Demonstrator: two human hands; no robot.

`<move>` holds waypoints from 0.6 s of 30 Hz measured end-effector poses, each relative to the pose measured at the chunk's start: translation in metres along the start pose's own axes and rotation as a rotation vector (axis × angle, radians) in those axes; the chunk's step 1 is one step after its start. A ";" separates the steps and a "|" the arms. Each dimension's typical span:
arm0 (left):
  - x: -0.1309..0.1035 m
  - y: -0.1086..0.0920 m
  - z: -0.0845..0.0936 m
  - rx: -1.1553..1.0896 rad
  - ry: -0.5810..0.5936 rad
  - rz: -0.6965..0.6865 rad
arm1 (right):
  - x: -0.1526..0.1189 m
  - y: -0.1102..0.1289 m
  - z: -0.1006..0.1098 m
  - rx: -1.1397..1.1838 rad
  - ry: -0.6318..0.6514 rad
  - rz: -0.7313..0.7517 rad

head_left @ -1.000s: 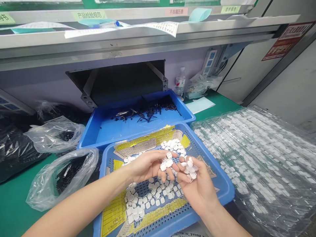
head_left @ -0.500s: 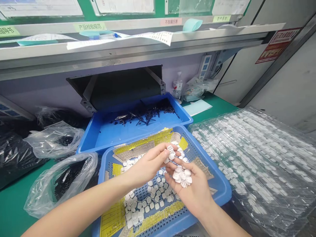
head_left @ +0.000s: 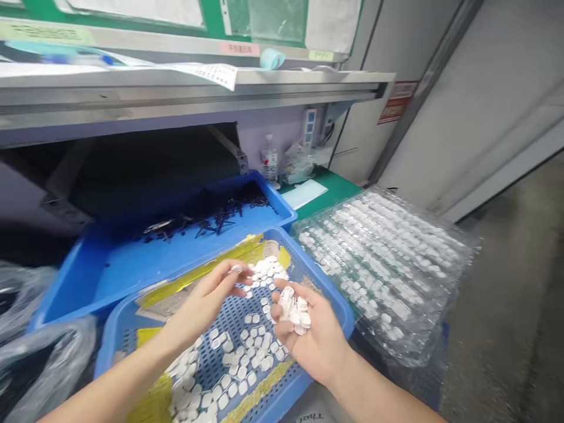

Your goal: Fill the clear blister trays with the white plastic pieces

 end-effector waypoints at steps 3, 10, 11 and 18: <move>0.008 0.023 -0.007 0.206 0.090 0.088 | -0.028 0.047 0.005 -0.103 0.012 0.115; 0.018 0.078 -0.042 0.861 0.218 -0.037 | -0.103 0.256 0.036 -1.027 -0.487 0.760; 0.016 0.085 -0.046 0.930 0.192 -0.051 | -0.104 0.278 0.038 -1.111 -0.549 0.783; -0.009 0.085 -0.099 1.214 0.122 -0.319 | -0.062 0.329 0.037 -1.814 -0.680 0.490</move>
Point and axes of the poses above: each hand's wrist, its own x-axis towards the middle knuckle, its own z-axis out of the back of the hand, y = z × x, the point moved 10 cm from there along x, towards the middle knuckle, and after that the axes turned 10 degrees about y, right-handed, at the moved point
